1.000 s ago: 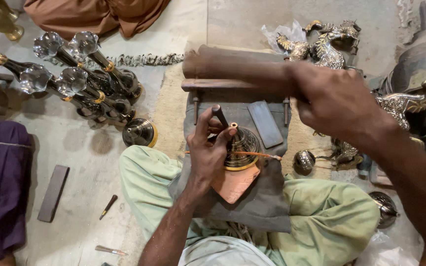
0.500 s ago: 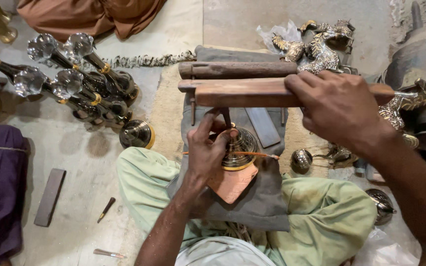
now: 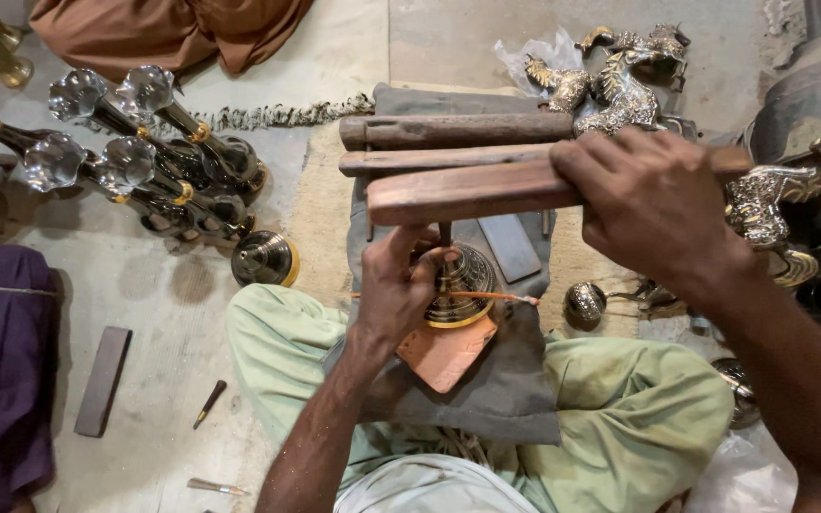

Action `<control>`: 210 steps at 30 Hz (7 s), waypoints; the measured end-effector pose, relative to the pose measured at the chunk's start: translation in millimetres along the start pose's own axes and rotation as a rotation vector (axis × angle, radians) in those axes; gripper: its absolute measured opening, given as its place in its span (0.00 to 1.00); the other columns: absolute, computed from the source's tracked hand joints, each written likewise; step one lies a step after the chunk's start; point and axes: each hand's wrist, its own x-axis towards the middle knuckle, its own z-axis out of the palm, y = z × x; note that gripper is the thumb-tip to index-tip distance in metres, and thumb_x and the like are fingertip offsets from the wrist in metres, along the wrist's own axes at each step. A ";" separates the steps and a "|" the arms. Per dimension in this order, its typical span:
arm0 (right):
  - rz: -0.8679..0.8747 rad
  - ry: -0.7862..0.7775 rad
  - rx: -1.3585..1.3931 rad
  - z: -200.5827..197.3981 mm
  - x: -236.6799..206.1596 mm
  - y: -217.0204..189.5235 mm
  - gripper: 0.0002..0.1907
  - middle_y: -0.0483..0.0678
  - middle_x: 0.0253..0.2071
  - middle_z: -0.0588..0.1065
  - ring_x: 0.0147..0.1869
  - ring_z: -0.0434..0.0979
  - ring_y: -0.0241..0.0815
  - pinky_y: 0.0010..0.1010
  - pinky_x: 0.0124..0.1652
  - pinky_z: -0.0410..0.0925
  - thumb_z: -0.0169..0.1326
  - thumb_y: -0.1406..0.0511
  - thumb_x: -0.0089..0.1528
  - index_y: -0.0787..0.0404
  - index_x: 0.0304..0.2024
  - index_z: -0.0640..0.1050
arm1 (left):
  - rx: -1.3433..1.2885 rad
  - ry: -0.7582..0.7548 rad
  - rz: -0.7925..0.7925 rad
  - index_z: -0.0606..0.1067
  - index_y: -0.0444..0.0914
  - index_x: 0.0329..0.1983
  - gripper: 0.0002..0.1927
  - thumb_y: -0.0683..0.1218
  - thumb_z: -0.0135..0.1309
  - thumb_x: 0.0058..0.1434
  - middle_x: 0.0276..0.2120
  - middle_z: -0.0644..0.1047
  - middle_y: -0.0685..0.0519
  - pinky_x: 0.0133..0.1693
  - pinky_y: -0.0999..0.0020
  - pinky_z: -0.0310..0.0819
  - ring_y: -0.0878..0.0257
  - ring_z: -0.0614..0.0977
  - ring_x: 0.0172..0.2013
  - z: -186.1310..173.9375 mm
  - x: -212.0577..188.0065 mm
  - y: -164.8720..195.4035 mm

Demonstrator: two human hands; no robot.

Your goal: The person sits cross-legged on the floor with a brass vessel resting on a cushioned form and repeatedly strikes it with a wooden mallet, rotating the piece between blows to shape the metal. Other workers hammer similar brass items nearby.

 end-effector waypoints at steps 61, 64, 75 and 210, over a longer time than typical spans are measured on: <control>0.104 0.158 -0.027 -17.1 36.1 -53.4 0.25 0.56 0.42 0.78 0.39 0.81 0.51 0.41 0.41 0.74 0.60 0.73 0.53 0.64 0.55 0.76 | -0.324 -0.467 0.117 0.71 0.39 0.66 0.30 0.31 0.58 0.60 0.37 0.82 0.50 0.43 0.67 0.83 0.65 0.86 0.38 -91.2 58.4 -75.4; 0.106 0.124 -0.072 -22.2 35.4 -50.0 0.26 0.55 0.41 0.78 0.39 0.81 0.50 0.40 0.40 0.74 0.61 0.72 0.53 0.63 0.55 0.77 | -0.366 -0.476 0.143 0.70 0.39 0.66 0.31 0.31 0.58 0.59 0.37 0.82 0.50 0.43 0.67 0.83 0.64 0.86 0.38 -90.4 64.6 -78.7; 0.167 0.138 0.070 -15.2 28.7 -18.8 0.19 0.53 0.41 0.78 0.39 0.81 0.45 0.35 0.40 0.75 0.62 0.69 0.63 0.62 0.57 0.74 | -0.378 -0.468 0.163 0.69 0.40 0.67 0.30 0.33 0.60 0.61 0.39 0.83 0.49 0.42 0.64 0.83 0.62 0.87 0.38 -86.7 78.7 -81.8; 0.198 -0.261 -0.314 -39.1 68.0 -12.1 0.25 0.52 0.43 0.78 0.46 0.77 0.50 0.47 0.43 0.74 0.59 0.67 0.53 0.58 0.54 0.74 | -0.343 0.011 -0.315 0.74 0.42 0.60 0.23 0.40 0.61 0.62 0.34 0.82 0.53 0.38 0.69 0.86 0.65 0.87 0.35 -80.5 76.9 -42.8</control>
